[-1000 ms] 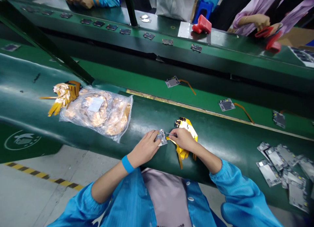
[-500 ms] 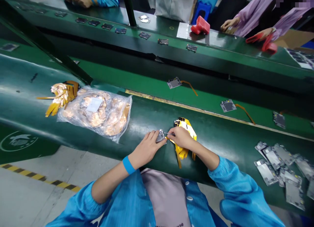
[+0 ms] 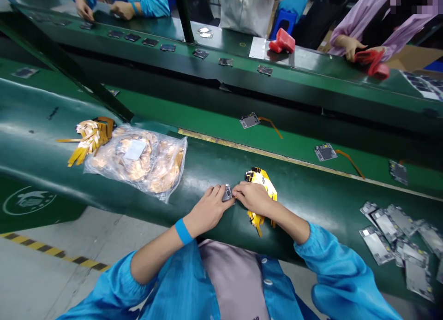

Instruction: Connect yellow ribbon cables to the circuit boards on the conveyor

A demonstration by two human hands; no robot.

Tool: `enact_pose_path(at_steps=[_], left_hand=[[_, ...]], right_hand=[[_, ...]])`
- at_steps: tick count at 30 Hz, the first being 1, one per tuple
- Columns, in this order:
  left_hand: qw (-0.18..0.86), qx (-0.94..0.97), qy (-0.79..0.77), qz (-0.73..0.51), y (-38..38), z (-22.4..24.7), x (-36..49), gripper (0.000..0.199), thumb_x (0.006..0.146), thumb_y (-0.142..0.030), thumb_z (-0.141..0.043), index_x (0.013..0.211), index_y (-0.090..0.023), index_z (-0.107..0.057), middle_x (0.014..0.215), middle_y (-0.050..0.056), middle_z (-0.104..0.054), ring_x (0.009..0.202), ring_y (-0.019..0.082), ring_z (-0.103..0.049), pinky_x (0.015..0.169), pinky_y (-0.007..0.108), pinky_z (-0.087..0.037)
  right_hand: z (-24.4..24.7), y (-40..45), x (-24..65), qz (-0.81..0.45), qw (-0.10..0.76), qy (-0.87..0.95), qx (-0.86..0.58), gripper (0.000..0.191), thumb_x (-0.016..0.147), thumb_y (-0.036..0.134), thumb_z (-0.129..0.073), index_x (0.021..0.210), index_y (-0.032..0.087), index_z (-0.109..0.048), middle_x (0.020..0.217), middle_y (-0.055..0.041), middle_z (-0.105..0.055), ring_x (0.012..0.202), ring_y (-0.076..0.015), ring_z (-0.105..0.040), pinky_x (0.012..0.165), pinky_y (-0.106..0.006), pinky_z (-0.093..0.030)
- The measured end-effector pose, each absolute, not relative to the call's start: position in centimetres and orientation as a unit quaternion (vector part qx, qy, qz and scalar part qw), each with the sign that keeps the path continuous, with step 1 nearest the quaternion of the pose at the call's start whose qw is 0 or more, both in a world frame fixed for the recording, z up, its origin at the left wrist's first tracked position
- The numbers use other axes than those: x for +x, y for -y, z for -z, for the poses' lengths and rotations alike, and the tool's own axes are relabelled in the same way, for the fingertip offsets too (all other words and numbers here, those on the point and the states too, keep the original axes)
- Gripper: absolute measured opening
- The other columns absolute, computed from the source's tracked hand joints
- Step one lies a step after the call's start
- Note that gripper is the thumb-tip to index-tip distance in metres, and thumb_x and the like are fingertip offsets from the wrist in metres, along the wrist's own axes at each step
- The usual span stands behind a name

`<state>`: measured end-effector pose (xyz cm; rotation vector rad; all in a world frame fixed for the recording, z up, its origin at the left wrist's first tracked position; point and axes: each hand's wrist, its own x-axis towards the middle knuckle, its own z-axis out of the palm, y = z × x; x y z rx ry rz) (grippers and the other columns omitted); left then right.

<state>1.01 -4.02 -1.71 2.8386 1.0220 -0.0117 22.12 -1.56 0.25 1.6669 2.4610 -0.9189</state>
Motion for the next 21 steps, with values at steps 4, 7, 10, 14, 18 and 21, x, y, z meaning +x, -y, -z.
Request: enact_pose_path(at_steps=[4, 7, 10, 14, 18, 21], left_hand=[[0.051, 0.942, -0.332, 0.016, 4.0, 1.5, 1.1, 0.044, 0.094, -0.012, -0.048, 0.137, -0.022, -0.057, 0.135, 0.020, -0.052, 0.116, 0.033, -0.051, 0.100, 0.049, -0.043], [0.051, 0.942, -0.332, 0.016, 4.0, 1.5, 1.1, 0.045, 0.096, -0.013, -0.047, 0.139, -0.023, -0.056, 0.134, 0.019, -0.052, 0.116, 0.032, -0.051, 0.100, 0.048, -0.043], [0.059, 0.940, -0.335, 0.008, 4.1, 1.6, 1.0, 0.045, 0.097, -0.013, -0.047, 0.140, -0.024, -0.056, 0.133, 0.018, -0.053, 0.116, 0.032, -0.051, 0.100, 0.048, -0.043], [0.052, 0.937, -0.345, 0.014, 4.1, 1.6, 1.2, 0.049, 0.094, -0.011, -0.049, 0.140, -0.025, -0.055, 0.135, 0.018, -0.052, 0.117, 0.032, -0.051, 0.101, 0.050, -0.043], [0.065, 0.927, -0.367, 0.040, 3.6, 1.0, 1.6, 0.053, 0.088, -0.009, -0.054, 0.139, -0.021, -0.055, 0.130, 0.018, -0.056, 0.115, 0.033, -0.052, 0.098, 0.048, -0.046], [0.083, 0.928, -0.360, 0.043, 3.2, 0.4, 1.5, 0.054, 0.083, -0.009, -0.056, 0.137, -0.017, -0.056, 0.127, 0.018, -0.057, 0.113, 0.034, -0.052, 0.096, 0.048, -0.047]], right_hand=[[-0.3, 1.3, 21.9, 0.298, 0.029, -0.790, 0.536, 0.016, 0.101, 0.032, -0.057, 0.104, 0.024, -0.071, 0.105, -0.0028, -0.075, 0.093, -0.0189, -0.068, 0.069, -0.027, -0.036], [-0.6, 1.2, 21.9, 0.277, 0.049, -0.799, 0.532, 0.017, 0.102, 0.030, -0.056, 0.100, 0.023, -0.071, 0.104, -0.0040, -0.074, 0.094, -0.0199, -0.068, 0.068, -0.028, -0.036], [-0.7, 1.2, 21.9, 0.253, 0.071, -0.808, 0.527, 0.019, 0.103, 0.030, -0.054, 0.099, 0.022, -0.071, 0.101, -0.0058, -0.074, 0.090, -0.0204, -0.068, 0.066, -0.029, -0.036], [-0.4, 1.5, 21.8, 0.232, 0.071, -0.819, 0.520, 0.019, 0.103, 0.030, -0.054, 0.100, 0.020, -0.070, 0.099, -0.0073, -0.074, 0.087, -0.0208, -0.069, 0.066, -0.029, -0.038], [-0.2, 2.3, 22.9, 0.246, -0.043, -0.789, 0.561, 0.020, 0.103, 0.033, -0.053, 0.100, 0.022, -0.069, 0.100, -0.0040, -0.075, 0.087, -0.0196, -0.069, 0.071, -0.028, -0.040], [-0.3, 3.2, 25.0, 0.272, -0.164, -0.742, 0.591, 0.020, 0.103, 0.036, -0.054, 0.098, 0.024, -0.069, 0.094, -0.0015, -0.076, 0.085, -0.0184, -0.069, 0.073, -0.027, -0.043]])
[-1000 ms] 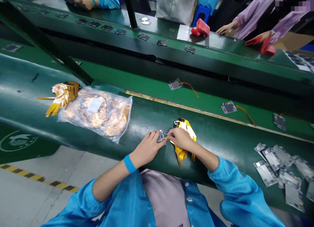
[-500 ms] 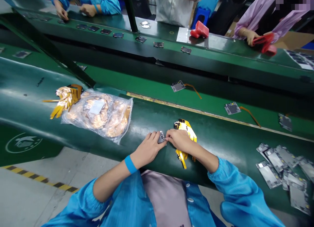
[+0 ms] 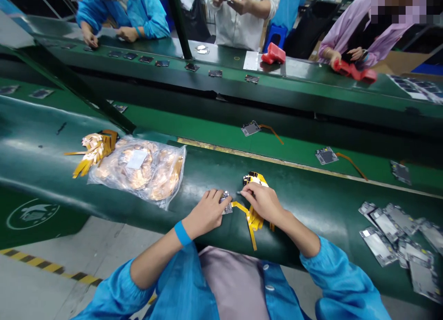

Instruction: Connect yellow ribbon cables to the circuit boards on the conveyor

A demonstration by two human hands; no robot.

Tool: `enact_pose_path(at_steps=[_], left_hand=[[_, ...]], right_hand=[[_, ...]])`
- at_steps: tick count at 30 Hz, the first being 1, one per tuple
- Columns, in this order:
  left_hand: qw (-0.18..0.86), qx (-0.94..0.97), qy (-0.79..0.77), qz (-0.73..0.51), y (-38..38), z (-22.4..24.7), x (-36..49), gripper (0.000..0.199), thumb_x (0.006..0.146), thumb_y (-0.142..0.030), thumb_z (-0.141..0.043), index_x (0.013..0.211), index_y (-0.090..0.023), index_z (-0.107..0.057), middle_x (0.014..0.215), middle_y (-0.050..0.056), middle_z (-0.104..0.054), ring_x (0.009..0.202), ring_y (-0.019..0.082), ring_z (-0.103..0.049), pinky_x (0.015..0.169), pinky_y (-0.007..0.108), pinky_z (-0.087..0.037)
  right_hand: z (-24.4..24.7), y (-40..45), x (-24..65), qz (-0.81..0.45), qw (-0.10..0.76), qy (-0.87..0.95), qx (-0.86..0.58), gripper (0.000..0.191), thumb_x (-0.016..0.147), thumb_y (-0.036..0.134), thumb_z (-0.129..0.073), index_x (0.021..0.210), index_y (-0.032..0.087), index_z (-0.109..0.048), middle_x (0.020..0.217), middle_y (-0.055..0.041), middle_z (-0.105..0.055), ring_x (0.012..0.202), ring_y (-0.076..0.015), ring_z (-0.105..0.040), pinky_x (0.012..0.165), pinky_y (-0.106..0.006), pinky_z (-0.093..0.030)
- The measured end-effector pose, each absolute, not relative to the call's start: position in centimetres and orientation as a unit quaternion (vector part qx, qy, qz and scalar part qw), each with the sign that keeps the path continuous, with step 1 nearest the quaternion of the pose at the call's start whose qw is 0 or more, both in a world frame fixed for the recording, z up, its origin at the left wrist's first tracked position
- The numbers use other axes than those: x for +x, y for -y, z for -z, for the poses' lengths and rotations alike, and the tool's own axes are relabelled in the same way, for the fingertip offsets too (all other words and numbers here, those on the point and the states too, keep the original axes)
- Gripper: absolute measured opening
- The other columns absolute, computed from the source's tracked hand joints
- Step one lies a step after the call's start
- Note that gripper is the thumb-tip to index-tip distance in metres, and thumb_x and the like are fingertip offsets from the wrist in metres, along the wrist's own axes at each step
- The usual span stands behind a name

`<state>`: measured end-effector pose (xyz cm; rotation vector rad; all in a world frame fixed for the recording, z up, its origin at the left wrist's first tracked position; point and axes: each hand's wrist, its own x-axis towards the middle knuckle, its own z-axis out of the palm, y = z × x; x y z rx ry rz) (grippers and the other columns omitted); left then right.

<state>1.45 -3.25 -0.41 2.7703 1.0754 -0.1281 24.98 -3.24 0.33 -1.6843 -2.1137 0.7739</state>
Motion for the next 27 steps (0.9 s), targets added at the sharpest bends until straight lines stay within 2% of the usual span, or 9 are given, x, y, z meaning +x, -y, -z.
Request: enact_pose_path(at_steps=[3, 7, 11, 15, 18, 20, 23, 27], left_hand=[[0.094, 0.934, -0.344, 0.018, 2.5, -0.4, 1.0, 0.055, 0.081, -0.012, -0.058, 0.136, -0.017, -0.055, 0.130, 0.018, -0.054, 0.114, 0.033, -0.051, 0.097, 0.047, -0.047], [0.084, 0.936, -0.342, -0.030, -0.9, -2.3, 1.0, 0.052, 0.079, -0.015, -0.060, 0.131, -0.018, -0.058, 0.130, 0.017, -0.052, 0.114, 0.032, -0.050, 0.096, 0.045, -0.047], [0.033, 0.917, -0.390, -0.077, -8.5, -5.1, 1.8, 0.047, 0.081, -0.018, -0.061, 0.128, -0.018, -0.060, 0.126, 0.017, -0.054, 0.117, 0.033, -0.051, 0.096, 0.046, -0.046], [-0.029, 0.849, -0.508, -0.146, -15.0, -6.7, 2.3, 0.060, 0.081, -0.024, -0.066, 0.139, -0.020, -0.053, 0.136, 0.018, -0.052, 0.125, 0.037, -0.048, 0.102, 0.050, -0.041], [-0.026, 0.854, -0.505, -0.123, -15.7, -5.7, 2.5, 0.060, 0.083, -0.032, -0.066, 0.140, -0.018, -0.053, 0.137, 0.017, -0.055, 0.125, 0.037, -0.050, 0.100, 0.049, -0.043], [0.000, 0.874, -0.479, -0.086, -14.6, -4.0, 2.6, 0.050, 0.087, -0.035, -0.060, 0.135, -0.018, -0.059, 0.127, 0.015, -0.062, 0.118, 0.034, -0.056, 0.096, 0.046, -0.045], [0.053, 0.893, -0.444, -0.054, -12.4, -1.0, 2.7, 0.036, 0.091, -0.034, -0.054, 0.120, -0.018, -0.067, 0.110, 0.011, -0.070, 0.107, 0.031, -0.063, 0.091, 0.042, -0.048], [0.108, 0.902, -0.416, -0.038, -10.4, 2.1, 2.5, 0.033, 0.092, -0.035, -0.049, 0.115, -0.019, -0.068, 0.107, 0.009, -0.071, 0.101, 0.027, -0.065, 0.086, 0.039, -0.049]], right_hand=[[-0.5, 4.7, 27.7, -0.279, 0.266, 0.695, -0.607, 0.024, 0.102, 0.039, -0.052, 0.095, 0.023, -0.068, 0.090, -0.0023, -0.074, 0.079, -0.0176, -0.067, 0.072, -0.027, -0.044], [-0.2, 7.2, 30.7, -0.272, 0.346, 0.626, -0.643, 0.031, 0.102, 0.045, -0.050, 0.091, 0.021, -0.068, 0.081, -0.0028, -0.070, 0.066, -0.0162, -0.061, 0.064, -0.026, -0.044], [0.4, 9.4, 32.4, -0.261, 0.375, 0.584, -0.671, 0.035, 0.100, 0.049, -0.052, 0.087, 0.020, -0.067, 0.073, -0.0024, -0.066, 0.062, -0.0164, -0.057, 0.060, -0.026, -0.044], [1.5, 11.1, 33.8, -0.252, 0.372, 0.550, -0.704, 0.039, 0.099, 0.054, -0.051, 0.088, 0.020, -0.067, 0.075, -0.0044, -0.069, 0.067, -0.0188, -0.061, 0.063, -0.028, -0.047], [2.6, 12.6, 35.4, -0.237, 0.374, 0.517, -0.733, 0.042, 0.098, 0.056, -0.047, 0.088, 0.020, -0.066, 0.078, -0.0061, -0.071, 0.074, -0.0208, -0.065, 0.067, -0.029, -0.050], [3.4, 13.8, 36.8, -0.225, 0.372, 0.492, -0.754, 0.044, 0.098, 0.059, -0.047, 0.089, 0.020, -0.066, 0.079, -0.0065, -0.071, 0.074, -0.0213, -0.066, 0.068, -0.030, -0.051], [4.5, 15.9, 39.1, -0.202, 0.366, 0.454, -0.787, 0.047, 0.092, 0.064, -0.053, 0.095, 0.020, -0.067, 0.081, -0.0069, -0.072, 0.072, -0.0213, -0.066, 0.068, -0.031, -0.052], [5.3, 18.8, 42.5, -0.153, 0.342, 0.412, -0.831, 0.053, 0.085, 0.068, -0.062, 0.102, 0.019, -0.070, 0.083, -0.0079, -0.073, 0.068, -0.0206, -0.065, 0.065, -0.031, -0.051]])
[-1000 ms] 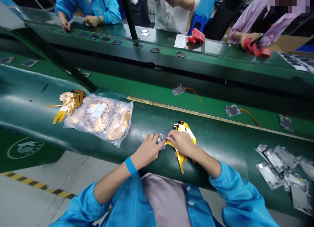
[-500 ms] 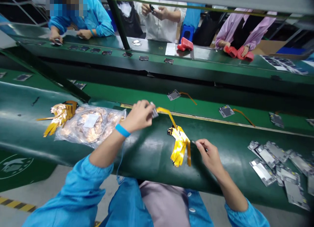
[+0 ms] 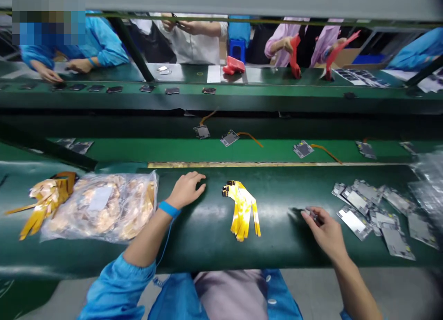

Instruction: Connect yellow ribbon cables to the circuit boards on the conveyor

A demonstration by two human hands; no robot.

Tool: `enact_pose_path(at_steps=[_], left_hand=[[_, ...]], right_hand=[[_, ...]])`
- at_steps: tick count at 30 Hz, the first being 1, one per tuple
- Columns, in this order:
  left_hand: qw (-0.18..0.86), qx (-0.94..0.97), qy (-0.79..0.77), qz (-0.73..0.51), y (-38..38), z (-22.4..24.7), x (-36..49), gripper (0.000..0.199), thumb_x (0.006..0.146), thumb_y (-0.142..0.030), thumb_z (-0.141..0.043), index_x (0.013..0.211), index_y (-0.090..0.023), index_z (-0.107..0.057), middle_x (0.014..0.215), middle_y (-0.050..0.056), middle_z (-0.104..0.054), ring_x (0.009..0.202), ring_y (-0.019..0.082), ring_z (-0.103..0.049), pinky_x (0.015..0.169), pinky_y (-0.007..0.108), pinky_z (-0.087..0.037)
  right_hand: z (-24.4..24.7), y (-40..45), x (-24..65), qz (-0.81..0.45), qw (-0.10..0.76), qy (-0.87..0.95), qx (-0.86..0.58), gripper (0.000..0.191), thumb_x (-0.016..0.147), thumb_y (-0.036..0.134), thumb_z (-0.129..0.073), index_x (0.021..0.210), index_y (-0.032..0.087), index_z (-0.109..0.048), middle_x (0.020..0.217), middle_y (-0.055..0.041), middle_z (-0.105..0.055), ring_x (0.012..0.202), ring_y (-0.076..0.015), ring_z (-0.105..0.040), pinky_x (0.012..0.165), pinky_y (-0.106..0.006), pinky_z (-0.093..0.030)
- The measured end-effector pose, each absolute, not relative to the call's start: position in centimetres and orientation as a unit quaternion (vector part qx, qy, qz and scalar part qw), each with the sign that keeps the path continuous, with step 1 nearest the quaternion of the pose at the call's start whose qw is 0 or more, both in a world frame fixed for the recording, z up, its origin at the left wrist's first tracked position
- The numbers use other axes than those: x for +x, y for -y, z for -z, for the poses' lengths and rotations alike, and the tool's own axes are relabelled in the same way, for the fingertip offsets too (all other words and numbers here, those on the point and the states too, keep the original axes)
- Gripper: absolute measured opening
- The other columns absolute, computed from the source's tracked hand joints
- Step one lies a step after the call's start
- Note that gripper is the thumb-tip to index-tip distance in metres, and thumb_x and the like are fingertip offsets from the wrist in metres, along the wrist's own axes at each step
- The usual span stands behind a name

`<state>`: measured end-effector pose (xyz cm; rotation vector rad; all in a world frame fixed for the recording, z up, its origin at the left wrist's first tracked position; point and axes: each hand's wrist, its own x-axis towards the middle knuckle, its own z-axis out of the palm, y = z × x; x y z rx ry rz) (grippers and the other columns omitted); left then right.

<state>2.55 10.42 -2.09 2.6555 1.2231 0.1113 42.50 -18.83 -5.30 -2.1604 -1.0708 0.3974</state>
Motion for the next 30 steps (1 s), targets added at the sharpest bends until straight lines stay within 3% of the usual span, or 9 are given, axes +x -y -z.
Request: enact_pose_path(at_steps=[4, 7, 10, 14, 18, 24, 30], left_hand=[[0.100, 0.907, -0.399, -0.091, -9.6, 4.3, 1.8, 0.040, 0.095, -0.041, -0.044, 0.117, -0.017, -0.067, 0.100, 0.011, -0.068, 0.096, 0.028, -0.064, 0.083, 0.040, -0.049], [0.087, 0.908, -0.386, -0.137, -9.7, 5.7, 1.4, 0.044, 0.098, -0.047, -0.040, 0.116, -0.017, -0.066, 0.090, 0.009, -0.065, 0.087, 0.028, -0.061, 0.078, 0.040, -0.047], [0.076, 0.902, -0.390, -0.166, -9.8, 6.4, 1.2, 0.046, 0.098, -0.050, -0.039, 0.116, -0.018, -0.066, 0.087, 0.008, -0.063, 0.082, 0.027, -0.058, 0.075, 0.040, -0.045], [0.081, 0.898, -0.395, -0.175, -9.6, 6.1, 1.3, 0.042, 0.098, -0.050, -0.040, 0.113, -0.021, -0.067, 0.085, 0.007, -0.063, 0.080, 0.027, -0.058, 0.073, 0.039, -0.044], [0.092, 0.895, -0.395, -0.185, -9.5, 5.7, 1.4, 0.038, 0.097, -0.049, -0.042, 0.111, -0.023, -0.067, 0.085, 0.007, -0.063, 0.079, 0.027, -0.058, 0.073, 0.040, -0.045], [0.107, 0.890, -0.398, -0.196, -9.5, 5.8, 1.4, 0.038, 0.097, -0.049, -0.043, 0.109, -0.023, -0.068, 0.085, 0.007, -0.064, 0.081, 0.027, -0.059, 0.075, 0.040, -0.045], [0.142, 0.876, -0.409, -0.211, -9.4, 5.8, 1.1, 0.039, 0.096, -0.049, -0.046, 0.110, -0.020, -0.069, 0.085, 0.006, -0.064, 0.079, 0.024, -0.060, 0.074, 0.038, -0.047]], right_hand=[[4.9, 21.9, 45.9, -0.079, 0.281, 0.374, -0.880, 0.058, 0.084, 0.071, -0.057, 0.101, 0.018, -0.073, 0.082, -0.0100, -0.074, 0.066, -0.0223, -0.064, 0.063, -0.033, -0.049], [3.9, 24.4, 48.3, -0.045, 0.202, 0.350, -0.914, 0.054, 0.085, 0.064, -0.054, 0.104, 0.018, -0.074, 0.086, -0.0108, -0.075, 0.069, -0.0242, -0.065, 0.063, -0.034, -0.048], [2.7, 26.3, 50.1, -0.009, 0.107, 0.340, -0.934, 0.044, 0.083, 0.049, -0.058, 0.113, 0.021, -0.072, 0.106, -0.0108, -0.076, 0.082, -0.0261, -0.069, 0.066, -0.033, -0.048], [0.9, 26.4, 51.2, -0.013, -0.014, 0.364, -0.931, 0.052, 0.081, 0.037, -0.063, 0.130, 0.020, -0.063, 0.136, -0.0121, -0.066, 0.103, -0.0292, -0.068, 0.072, -0.034, -0.050], [-0.3, 24.7, 51.2, -0.039, -0.095, 0.382, -0.918, 0.059, 0.084, 0.032, -0.062, 0.141, 0.017, -0.056, 0.137, -0.0158, -0.065, 0.103, -0.0315, -0.070, 0.076, -0.036, -0.050], [-1.0, 22.0, 49.6, -0.049, -0.128, 0.436, -0.889, 0.063, 0.084, 0.037, -0.065, 0.140, 0.012, -0.054, 0.127, -0.0197, -0.070, 0.102, -0.0348, -0.071, 0.079, -0.038, -0.050], [-0.9, 17.7, 46.3, -0.052, -0.088, 0.488, -0.867, 0.070, 0.084, 0.038, -0.066, 0.144, 0.007, -0.048, 0.125, -0.0222, -0.071, 0.105, -0.0362, -0.071, 0.082, -0.038, -0.052]])
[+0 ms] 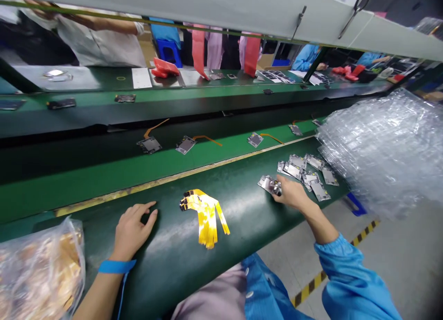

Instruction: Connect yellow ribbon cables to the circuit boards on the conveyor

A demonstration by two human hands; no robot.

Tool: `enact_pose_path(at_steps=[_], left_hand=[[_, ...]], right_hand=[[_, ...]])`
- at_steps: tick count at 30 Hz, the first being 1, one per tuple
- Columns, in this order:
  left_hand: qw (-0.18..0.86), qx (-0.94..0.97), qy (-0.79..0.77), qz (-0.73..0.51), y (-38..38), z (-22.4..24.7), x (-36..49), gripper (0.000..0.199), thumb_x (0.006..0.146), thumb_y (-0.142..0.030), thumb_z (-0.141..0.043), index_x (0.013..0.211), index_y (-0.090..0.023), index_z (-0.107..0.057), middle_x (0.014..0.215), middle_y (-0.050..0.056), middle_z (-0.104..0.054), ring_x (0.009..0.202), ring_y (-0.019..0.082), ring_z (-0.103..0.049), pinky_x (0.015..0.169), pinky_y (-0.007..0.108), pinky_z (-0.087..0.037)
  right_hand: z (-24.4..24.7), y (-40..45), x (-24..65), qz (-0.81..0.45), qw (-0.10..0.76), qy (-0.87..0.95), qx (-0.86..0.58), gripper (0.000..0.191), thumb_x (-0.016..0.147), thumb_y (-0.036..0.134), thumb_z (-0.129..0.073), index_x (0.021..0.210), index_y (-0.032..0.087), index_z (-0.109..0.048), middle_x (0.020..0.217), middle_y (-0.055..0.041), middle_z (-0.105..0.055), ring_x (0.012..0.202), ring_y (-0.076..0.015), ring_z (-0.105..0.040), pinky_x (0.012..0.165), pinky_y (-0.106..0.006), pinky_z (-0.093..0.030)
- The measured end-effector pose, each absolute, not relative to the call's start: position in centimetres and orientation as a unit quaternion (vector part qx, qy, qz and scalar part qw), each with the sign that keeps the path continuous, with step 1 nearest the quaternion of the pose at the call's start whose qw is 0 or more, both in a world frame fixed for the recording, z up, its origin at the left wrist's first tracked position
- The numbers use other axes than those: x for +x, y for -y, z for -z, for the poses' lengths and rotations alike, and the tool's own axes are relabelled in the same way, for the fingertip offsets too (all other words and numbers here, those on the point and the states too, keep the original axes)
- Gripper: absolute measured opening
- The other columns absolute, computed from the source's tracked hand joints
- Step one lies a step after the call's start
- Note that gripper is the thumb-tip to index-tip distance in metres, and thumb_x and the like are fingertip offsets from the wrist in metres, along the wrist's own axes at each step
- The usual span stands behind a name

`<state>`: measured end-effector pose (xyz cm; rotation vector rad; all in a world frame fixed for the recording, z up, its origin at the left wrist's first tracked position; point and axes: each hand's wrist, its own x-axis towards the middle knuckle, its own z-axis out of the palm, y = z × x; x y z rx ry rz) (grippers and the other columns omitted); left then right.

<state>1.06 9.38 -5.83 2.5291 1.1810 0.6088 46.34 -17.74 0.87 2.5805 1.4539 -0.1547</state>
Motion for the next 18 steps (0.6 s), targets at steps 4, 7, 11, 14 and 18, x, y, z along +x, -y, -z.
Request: enact_pose_path(at_steps=[4, 7, 11, 14, 18], left_hand=[[0.187, 0.857, -0.413, -0.244, -8.4, 5.3, 1.3, 0.038, 0.096, -0.047, -0.049, 0.113, -0.019, -0.068, 0.088, 0.005, -0.065, 0.080, 0.022, -0.061, 0.077, 0.035, -0.051], [0.208, 0.853, -0.398, -0.267, -7.2, 4.6, 1.6, 0.034, 0.097, -0.044, -0.052, 0.115, -0.019, -0.067, 0.095, 0.006, -0.067, 0.087, 0.021, -0.064, 0.081, 0.034, -0.054], [0.193, 0.856, -0.377, -0.297, -5.7, 3.3, 1.5, 0.028, 0.098, -0.038, -0.054, 0.116, -0.020, -0.066, 0.101, 0.008, -0.069, 0.093, 0.021, -0.067, 0.086, 0.035, -0.056], [0.153, 0.863, -0.366, -0.312, -4.6, 2.1, 1.1, 0.023, 0.098, -0.034, -0.055, 0.115, -0.021, -0.065, 0.108, 0.009, -0.068, 0.102, 0.023, -0.067, 0.093, 0.039, -0.056], [0.103, 0.877, -0.353, -0.311, -3.1, 0.3, 0.3, 0.013, 0.097, -0.031, -0.058, 0.104, -0.022, -0.063, 0.118, 0.012, -0.064, 0.113, 0.026, -0.063, 0.097, 0.042, -0.054]], right_hand=[[-0.8, 13.4, 43.3, 0.071, 0.021, -0.546, 0.835, 0.074, 0.081, 0.036, -0.066, 0.147, 0.009, -0.046, 0.134, -0.0205, -0.068, 0.110, -0.0341, -0.071, 0.088, -0.038, -0.051], [-0.7, 9.9, 40.9, 0.094, -0.024, -0.594, 0.799, 0.077, 0.079, 0.036, -0.069, 0.148, 0.011, -0.047, 0.135, -0.0195, -0.067, 0.111, -0.0332, -0.070, 0.090, -0.038, -0.051], [-0.9, 5.7, 38.1, 0.107, -0.058, -0.646, 0.754, 0.080, 0.077, 0.036, -0.069, 0.149, 0.009, -0.046, 0.136, -0.0198, -0.066, 0.111, -0.0332, -0.070, 0.091, -0.037, -0.051], [-1.5, 3.3, 35.6, 0.117, -0.078, -0.687, 0.713, 0.081, 0.078, 0.038, -0.069, 0.149, 0.009, -0.045, 0.135, -0.0193, -0.066, 0.111, -0.0334, -0.069, 0.090, -0.037, -0.051], [-2.5, 1.7, 30.3, 0.140, -0.061, -0.765, 0.626, 0.078, 0.079, 0.039, -0.071, 0.148, 0.011, -0.045, 0.130, -0.0191, -0.068, 0.105, -0.0322, -0.070, 0.085, -0.037, -0.052]])
